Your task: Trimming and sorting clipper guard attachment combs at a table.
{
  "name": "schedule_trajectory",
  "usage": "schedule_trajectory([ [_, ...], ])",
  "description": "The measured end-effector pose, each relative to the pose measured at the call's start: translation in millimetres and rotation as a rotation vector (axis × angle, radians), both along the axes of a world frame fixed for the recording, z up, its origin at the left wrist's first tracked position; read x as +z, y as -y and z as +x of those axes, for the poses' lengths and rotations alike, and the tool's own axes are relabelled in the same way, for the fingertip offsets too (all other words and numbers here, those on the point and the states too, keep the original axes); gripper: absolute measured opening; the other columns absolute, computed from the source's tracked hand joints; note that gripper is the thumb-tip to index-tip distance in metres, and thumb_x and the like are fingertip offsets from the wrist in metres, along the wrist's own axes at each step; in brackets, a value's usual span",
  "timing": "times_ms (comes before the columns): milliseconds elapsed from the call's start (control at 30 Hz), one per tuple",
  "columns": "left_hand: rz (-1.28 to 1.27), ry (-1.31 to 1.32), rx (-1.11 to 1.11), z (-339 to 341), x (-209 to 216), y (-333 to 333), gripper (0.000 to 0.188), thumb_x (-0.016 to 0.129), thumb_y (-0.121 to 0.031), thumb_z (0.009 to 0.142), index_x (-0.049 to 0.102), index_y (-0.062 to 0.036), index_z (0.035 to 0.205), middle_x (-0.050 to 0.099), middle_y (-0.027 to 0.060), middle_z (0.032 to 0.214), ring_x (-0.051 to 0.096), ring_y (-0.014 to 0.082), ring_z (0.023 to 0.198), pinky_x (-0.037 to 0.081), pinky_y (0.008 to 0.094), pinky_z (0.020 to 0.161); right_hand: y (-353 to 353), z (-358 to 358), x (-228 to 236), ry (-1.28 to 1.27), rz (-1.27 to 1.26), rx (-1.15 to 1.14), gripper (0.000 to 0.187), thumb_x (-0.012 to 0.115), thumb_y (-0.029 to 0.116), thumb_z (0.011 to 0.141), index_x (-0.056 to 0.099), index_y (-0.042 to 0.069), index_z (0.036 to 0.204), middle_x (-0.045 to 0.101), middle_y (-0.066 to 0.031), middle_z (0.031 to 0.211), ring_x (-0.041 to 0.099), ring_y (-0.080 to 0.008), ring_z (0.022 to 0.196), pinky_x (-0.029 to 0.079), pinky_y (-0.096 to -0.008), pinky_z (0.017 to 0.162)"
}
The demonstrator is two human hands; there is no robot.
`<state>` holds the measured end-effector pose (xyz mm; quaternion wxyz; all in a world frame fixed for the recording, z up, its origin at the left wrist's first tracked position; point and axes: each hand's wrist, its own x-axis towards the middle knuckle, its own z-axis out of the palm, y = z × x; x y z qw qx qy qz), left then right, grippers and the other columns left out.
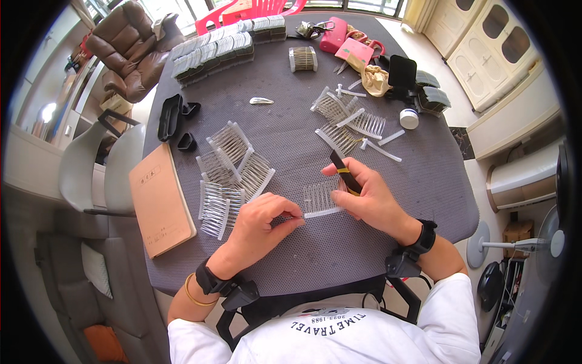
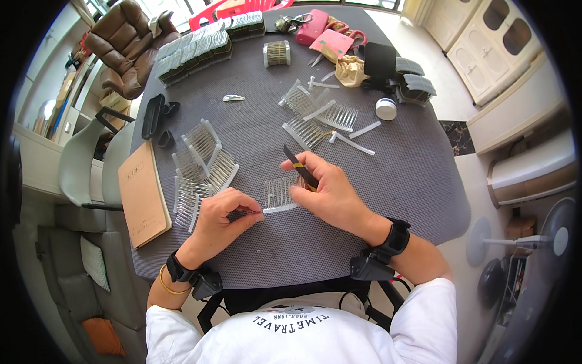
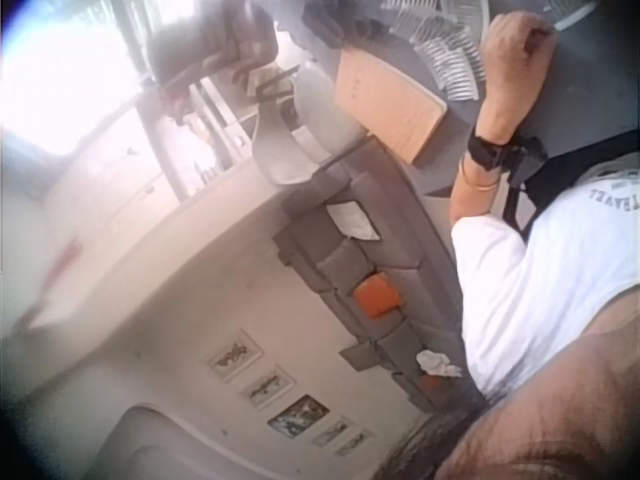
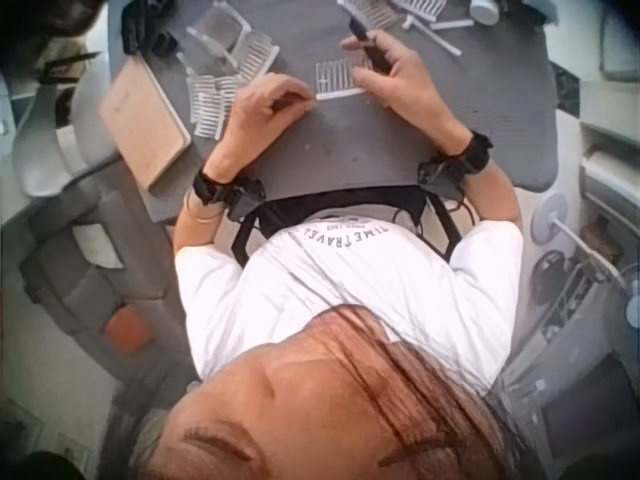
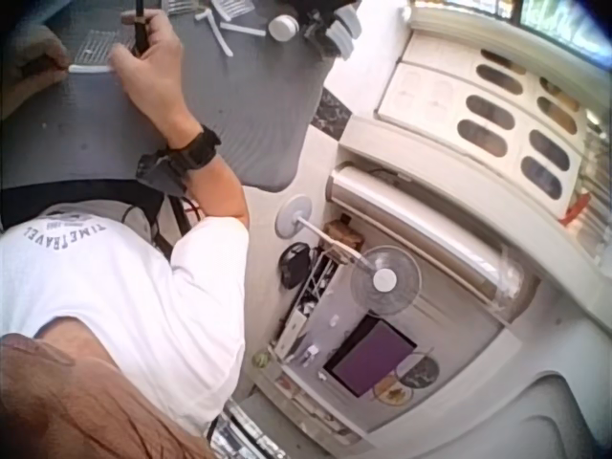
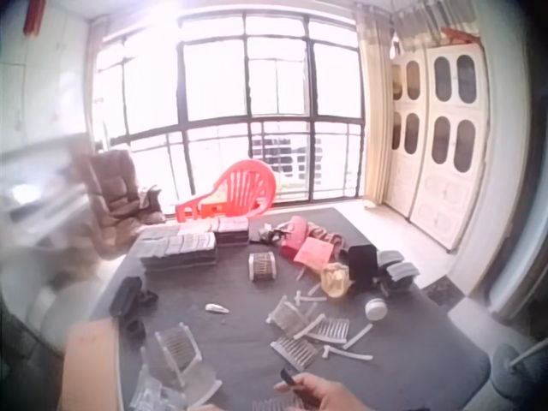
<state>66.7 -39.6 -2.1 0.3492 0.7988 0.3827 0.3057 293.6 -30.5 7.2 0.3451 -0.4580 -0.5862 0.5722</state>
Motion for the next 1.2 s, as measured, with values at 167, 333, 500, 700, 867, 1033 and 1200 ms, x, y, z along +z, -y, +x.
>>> schedule_trajectory([
  [167, 0.078, 0.018, 0.009, 1, 2, 0, 0.016, 0.071, -0.006, 0.072, 0.065, -0.0061, 0.086, 0.064, 0.0036, 0.080, 0.059, 0.0166, 0.071, 0.049, 0.0275, 0.060, 0, -2, 4, 0.003, -0.007, 0.012, 0.031, 0.058, 0.004, 0.081, 0.050, 0.001, 0.112, 0.046, 0.0056, 0.060, 0.041, -0.0003, 0.046, 0.031, -0.0164, 0.042],
  [333, 0.231, 0.050, -0.061, -2, -2, 0, 0.018, 0.074, -0.005, 0.068, 0.069, -0.0091, 0.085, 0.064, 0.0026, 0.077, 0.059, 0.0161, 0.068, 0.048, 0.0274, 0.059, 0, -5, 10, -0.110, -0.139, 0.053, 0.033, 0.057, 0.006, 0.079, 0.051, 0.001, 0.111, 0.049, 0.0050, 0.061, 0.041, -0.0006, 0.047, 0.031, -0.0170, 0.044],
  [500, 0.317, 0.127, 0.048, 0, 1, 1, 0.015, 0.076, -0.007, 0.067, 0.069, -0.0098, 0.080, 0.064, 0.0003, 0.074, 0.058, 0.0143, 0.067, 0.046, 0.0269, 0.056, 0, -3, 11, -0.152, -0.245, 0.034, 0.032, 0.059, 0.007, 0.082, 0.049, 0.002, 0.113, 0.049, 0.0048, 0.062, 0.042, -0.0001, 0.047, 0.031, -0.0159, 0.043],
  [700, 0.397, 0.151, 0.165, -3, 3, 2, 0.014, 0.077, -0.009, 0.066, 0.068, -0.0107, 0.076, 0.064, -0.0013, 0.072, 0.059, 0.0140, 0.068, 0.043, 0.0274, 0.060, 0, -7, 9, -0.162, -0.209, 0.052, 0.030, 0.060, 0.007, 0.084, 0.050, 0.004, 0.112, 0.046, 0.0066, 0.063, 0.042, 0.0000, 0.049, 0.032, -0.0154, 0.043],
  [867, 0.378, 0.162, 0.217, -3, 1, 0, 0.013, 0.077, -0.011, 0.066, 0.066, -0.0107, 0.073, 0.064, -0.0009, 0.072, 0.059, 0.0149, 0.068, 0.042, 0.0288, 0.063, 2, -9, 4, -0.103, -0.029, 0.048, 0.029, 0.060, 0.005, 0.084, 0.051, 0.003, 0.112, 0.044, 0.0065, 0.063, 0.041, -0.0004, 0.052, 0.033, -0.0161, 0.047],
  [1033, 0.361, 0.018, 0.271, -11, 4, 6, 0.020, 0.079, -0.013, 0.064, 0.062, -0.0088, 0.074, 0.063, 0.0018, 0.074, 0.060, 0.0177, 0.071, 0.044, 0.0308, 0.066, 1, -11, -1, -0.009, 0.175, 0.042, 0.030, 0.062, 0.005, 0.084, 0.051, 0.002, 0.112, 0.048, 0.0050, 0.066, 0.042, -0.0008, 0.055, 0.034, -0.0170, 0.051],
  [1200, 0.297, -0.234, 0.403, -41, 32, 8, 0.025, 0.075, -0.013, 0.068, 0.060, -0.0060, 0.086, 0.062, 0.0091, 0.093, 0.059, 0.0272, 0.086, 0.047, 0.0365, 0.076, -13, 11, 1, 0.059, 0.370, -0.285, 0.030, 0.061, 0.014, 0.088, 0.052, 0.001, 0.113, 0.053, 0.0026, 0.070, 0.043, -0.0019, 0.053, 0.035, -0.0173, 0.050],
])
